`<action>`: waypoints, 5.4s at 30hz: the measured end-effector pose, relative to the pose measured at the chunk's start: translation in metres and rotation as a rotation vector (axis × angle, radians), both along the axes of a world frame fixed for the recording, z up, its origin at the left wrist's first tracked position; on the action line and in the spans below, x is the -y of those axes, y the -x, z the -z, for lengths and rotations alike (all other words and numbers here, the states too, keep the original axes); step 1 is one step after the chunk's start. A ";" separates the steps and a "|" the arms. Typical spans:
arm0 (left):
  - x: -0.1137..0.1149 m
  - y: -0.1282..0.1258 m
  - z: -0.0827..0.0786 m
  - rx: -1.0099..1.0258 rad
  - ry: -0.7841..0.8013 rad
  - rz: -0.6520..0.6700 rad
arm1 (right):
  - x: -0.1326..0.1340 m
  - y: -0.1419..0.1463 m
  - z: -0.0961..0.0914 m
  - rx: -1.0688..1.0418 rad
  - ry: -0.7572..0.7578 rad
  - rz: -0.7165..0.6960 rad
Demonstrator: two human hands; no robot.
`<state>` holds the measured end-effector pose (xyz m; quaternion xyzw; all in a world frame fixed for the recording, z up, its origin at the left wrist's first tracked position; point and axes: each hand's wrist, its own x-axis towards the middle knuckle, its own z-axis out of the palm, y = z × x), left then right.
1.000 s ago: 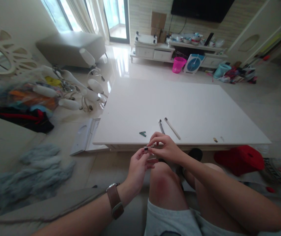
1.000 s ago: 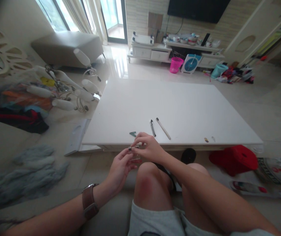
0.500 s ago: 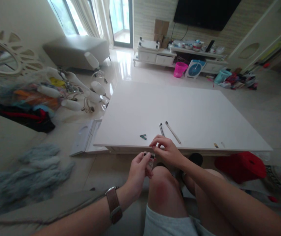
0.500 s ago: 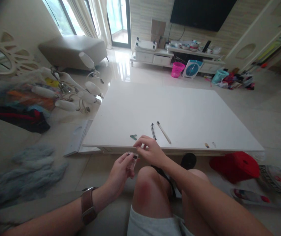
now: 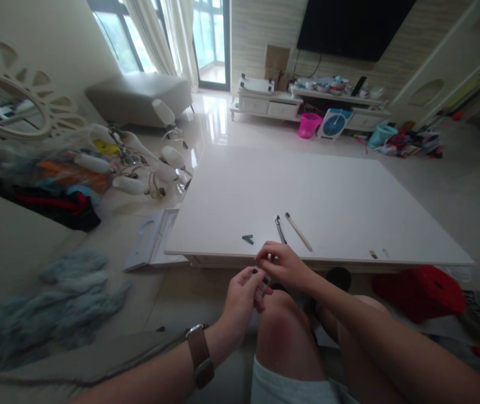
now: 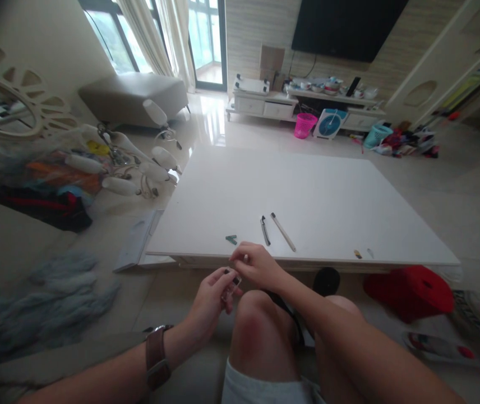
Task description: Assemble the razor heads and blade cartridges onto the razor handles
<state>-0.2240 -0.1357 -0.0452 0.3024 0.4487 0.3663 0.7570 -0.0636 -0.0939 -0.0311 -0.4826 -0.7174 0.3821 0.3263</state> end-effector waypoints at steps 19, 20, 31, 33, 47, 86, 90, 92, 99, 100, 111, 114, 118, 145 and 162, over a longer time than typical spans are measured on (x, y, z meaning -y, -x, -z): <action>0.002 -0.002 -0.004 -0.046 0.038 0.025 | -0.038 0.017 0.073 0.696 0.071 0.004; 0.002 -0.001 -0.004 -0.046 0.036 0.025 | -0.038 0.018 0.073 0.708 0.072 0.002; 0.004 -0.001 -0.001 -0.047 0.013 0.039 | -0.039 0.005 0.068 0.656 -0.015 0.019; 0.003 -0.001 -0.001 -0.048 0.013 0.045 | -0.041 0.002 0.068 0.658 0.000 0.030; 0.003 -0.001 -0.006 -0.052 -0.003 0.053 | -0.038 0.001 0.062 0.655 -0.023 0.035; 0.003 0.000 -0.005 -0.058 -0.005 0.086 | -0.033 0.000 0.067 0.597 -0.027 -0.185; 0.004 0.000 -0.005 -0.053 -0.008 0.086 | -0.034 0.002 0.066 0.575 -0.036 -0.156; 0.005 0.000 -0.005 -0.043 -0.011 0.087 | -0.034 0.002 0.065 0.546 -0.043 -0.135; 0.006 0.000 -0.004 0.005 -0.025 0.086 | -0.041 0.001 0.059 0.343 -0.050 0.029; 0.006 -0.001 -0.004 0.007 -0.030 0.082 | -0.042 0.001 0.057 0.316 -0.062 0.060; 0.002 0.000 -0.008 0.017 0.065 -0.005 | -0.034 -0.001 0.036 -0.028 0.005 0.220; 0.000 0.000 -0.009 0.038 0.096 -0.037 | -0.033 -0.003 0.031 -0.116 0.023 0.238; 0.000 0.001 -0.011 0.099 0.123 -0.091 | -0.031 -0.004 0.021 -0.292 0.153 0.273; 0.000 0.002 -0.013 0.243 0.166 -0.244 | -0.007 0.007 -0.015 -0.029 -0.236 -0.254; 0.000 0.000 -0.013 0.170 0.210 -0.211 | -0.005 0.004 -0.010 -0.077 -0.235 -0.106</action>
